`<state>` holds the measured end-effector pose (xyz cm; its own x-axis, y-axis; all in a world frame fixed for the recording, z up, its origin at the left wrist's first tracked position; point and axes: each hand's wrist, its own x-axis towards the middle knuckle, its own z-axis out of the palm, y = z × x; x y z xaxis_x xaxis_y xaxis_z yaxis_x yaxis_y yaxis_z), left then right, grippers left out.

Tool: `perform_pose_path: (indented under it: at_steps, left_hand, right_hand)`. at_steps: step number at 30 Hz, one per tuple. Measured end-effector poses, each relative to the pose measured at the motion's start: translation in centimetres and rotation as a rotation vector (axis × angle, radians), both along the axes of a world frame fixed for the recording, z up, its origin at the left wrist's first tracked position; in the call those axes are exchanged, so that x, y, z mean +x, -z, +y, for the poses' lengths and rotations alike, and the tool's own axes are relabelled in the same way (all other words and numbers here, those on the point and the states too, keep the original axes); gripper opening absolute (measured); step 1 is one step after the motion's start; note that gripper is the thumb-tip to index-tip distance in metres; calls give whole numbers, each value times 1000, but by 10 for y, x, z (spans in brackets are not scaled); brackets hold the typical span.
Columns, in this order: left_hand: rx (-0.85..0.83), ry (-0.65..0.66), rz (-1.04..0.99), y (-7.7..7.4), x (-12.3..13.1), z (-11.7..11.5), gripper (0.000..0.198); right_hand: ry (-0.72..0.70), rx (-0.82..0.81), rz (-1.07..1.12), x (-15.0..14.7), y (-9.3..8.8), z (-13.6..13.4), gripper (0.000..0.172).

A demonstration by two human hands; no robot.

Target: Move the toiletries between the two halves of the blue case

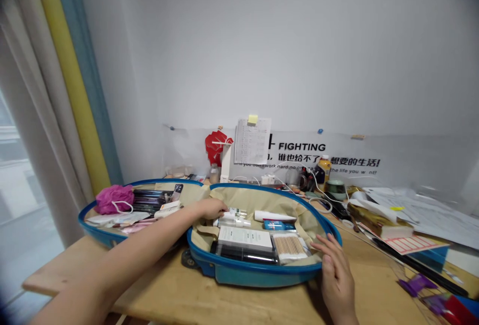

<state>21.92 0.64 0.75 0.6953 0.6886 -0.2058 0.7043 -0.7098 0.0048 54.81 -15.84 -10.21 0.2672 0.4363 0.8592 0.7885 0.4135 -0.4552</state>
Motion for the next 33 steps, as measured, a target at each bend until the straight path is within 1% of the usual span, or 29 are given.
perform_pose_path:
  at_steps: [4,6,8,10,12,13,15,17,18,20,22,24,26,31,33]
  left_hand:
    - [-30,-8,-59,-1,2,-6,29]
    - [-24,-18,-117,-6,0,-9,31]
    - [4,-33,-197,-15,-9,-9,31]
    - [50,-68,-282,-27,-27,-7,34]
    - [94,-136,-337,-39,-55,-2,40]
    - [109,-179,-346,-43,-71,0,41]
    - [110,-271,-323,-46,-106,3,35]
    - [77,-350,-256,-41,-137,3,26]
    - [54,-381,-215,-36,-150,2,25]
    - [9,-423,-137,-25,-169,-2,27]
    - [-21,-444,-81,-14,-179,-4,30]
    - [-31,-452,-52,-7,-185,-5,39]
    - [-25,-451,-39,-3,-186,-3,47]
    - [3,-405,-12,3,-182,-1,45]
    - [19,-386,-15,5,-178,-3,41]
  right_hand:
    - [8,17,-1,-1,-1,1,46]
    - [11,24,-14,0,-1,1,44]
    - [13,24,-21,1,0,1,43]
    - [14,17,-21,2,1,1,44]
    - [12,9,-17,2,1,1,44]
    - [9,7,-18,2,1,1,44]
    - [5,6,-18,2,2,1,43]
    - [2,7,-11,1,1,1,42]
    - [2,8,-6,0,1,1,42]
    - [0,7,0,-1,0,1,41]
    - [0,7,1,-2,0,0,41]
    - [2,10,-1,-3,-1,0,41]
    - [6,14,-3,-3,-2,0,42]
    - [13,15,1,-3,-1,0,41]
    - [10,8,8,-3,-1,0,42]
